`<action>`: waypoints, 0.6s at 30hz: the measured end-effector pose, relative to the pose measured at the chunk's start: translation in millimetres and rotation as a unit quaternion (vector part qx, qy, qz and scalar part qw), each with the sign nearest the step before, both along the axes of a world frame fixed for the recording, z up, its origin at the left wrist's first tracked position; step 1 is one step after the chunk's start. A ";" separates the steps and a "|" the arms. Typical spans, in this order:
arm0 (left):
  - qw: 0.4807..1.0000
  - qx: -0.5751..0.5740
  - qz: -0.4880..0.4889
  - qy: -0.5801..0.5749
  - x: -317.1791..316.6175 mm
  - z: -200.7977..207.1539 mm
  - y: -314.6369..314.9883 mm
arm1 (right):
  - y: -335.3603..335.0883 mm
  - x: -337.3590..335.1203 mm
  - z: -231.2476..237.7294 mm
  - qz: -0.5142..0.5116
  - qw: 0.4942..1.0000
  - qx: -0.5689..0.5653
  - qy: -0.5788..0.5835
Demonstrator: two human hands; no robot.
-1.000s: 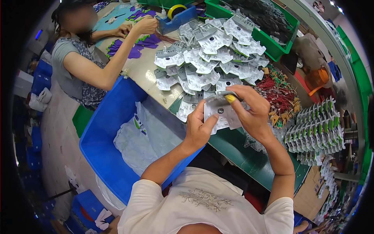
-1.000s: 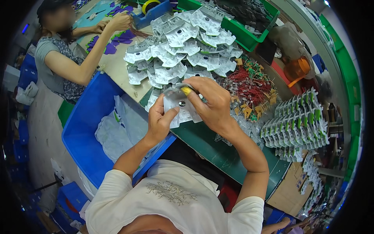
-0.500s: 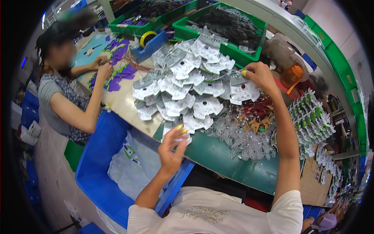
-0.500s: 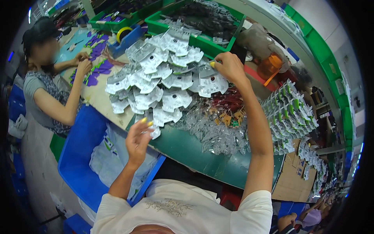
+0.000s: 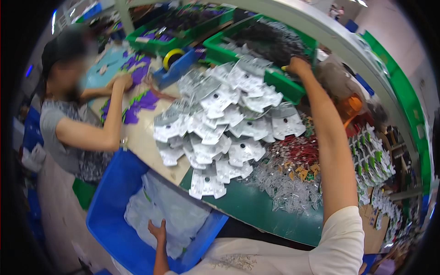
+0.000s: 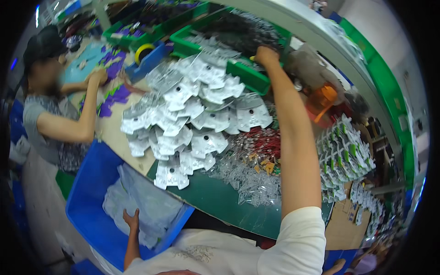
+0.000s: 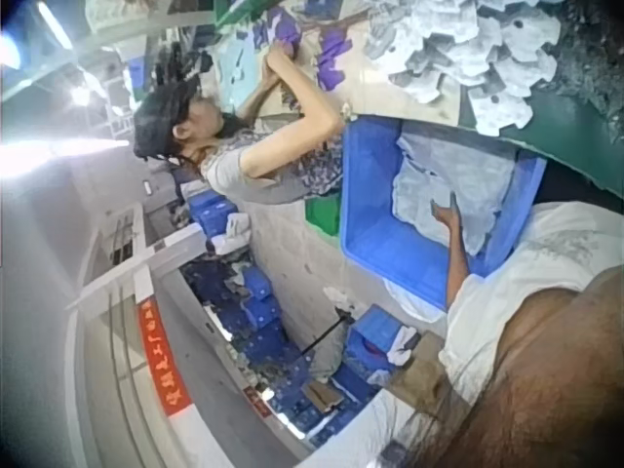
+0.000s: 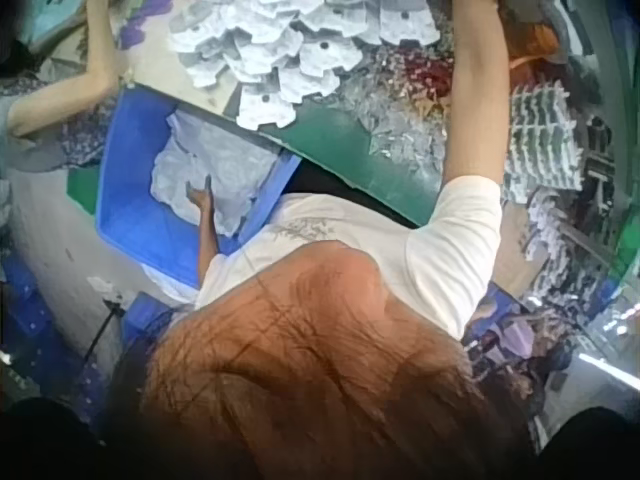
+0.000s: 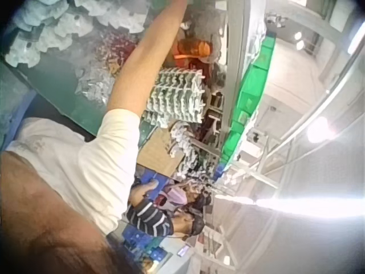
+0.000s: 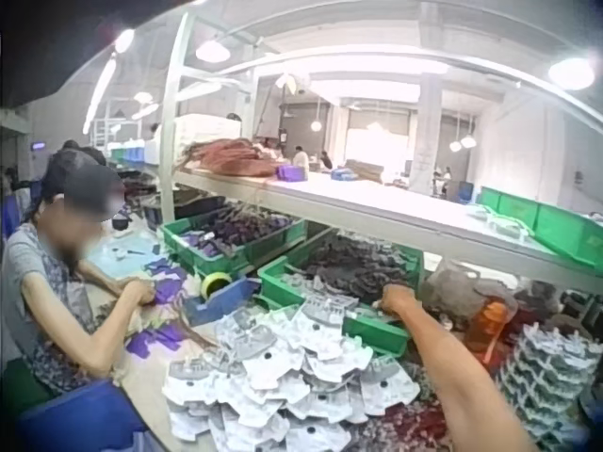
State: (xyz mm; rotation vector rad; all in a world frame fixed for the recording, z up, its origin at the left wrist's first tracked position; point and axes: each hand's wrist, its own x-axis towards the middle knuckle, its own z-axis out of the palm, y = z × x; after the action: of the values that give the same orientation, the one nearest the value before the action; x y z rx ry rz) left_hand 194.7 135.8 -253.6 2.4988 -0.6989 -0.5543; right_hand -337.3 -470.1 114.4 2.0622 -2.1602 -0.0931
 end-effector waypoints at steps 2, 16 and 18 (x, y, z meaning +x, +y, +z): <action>0.996 0.072 -0.038 -0.030 8.7 -10.7 0.8 | -34.6 -62.0 -18.9 -0.019 0.999 0.023 -0.013; 0.983 0.114 0.103 0.102 -100.9 -35.4 -117.8 | 63.6 -91.7 12.6 0.006 0.842 -0.164 -0.513; 0.991 0.022 0.087 0.096 -109.1 -98.2 -93.8 | 149.5 -3.7 34.7 0.030 0.804 -0.202 -0.559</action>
State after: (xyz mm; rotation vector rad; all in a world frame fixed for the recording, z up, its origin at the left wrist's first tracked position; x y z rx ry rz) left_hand 85.7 42.1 -351.8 2.4739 -0.3961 -0.7383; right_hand -340.9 -320.6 149.2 2.0884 -2.1997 1.8373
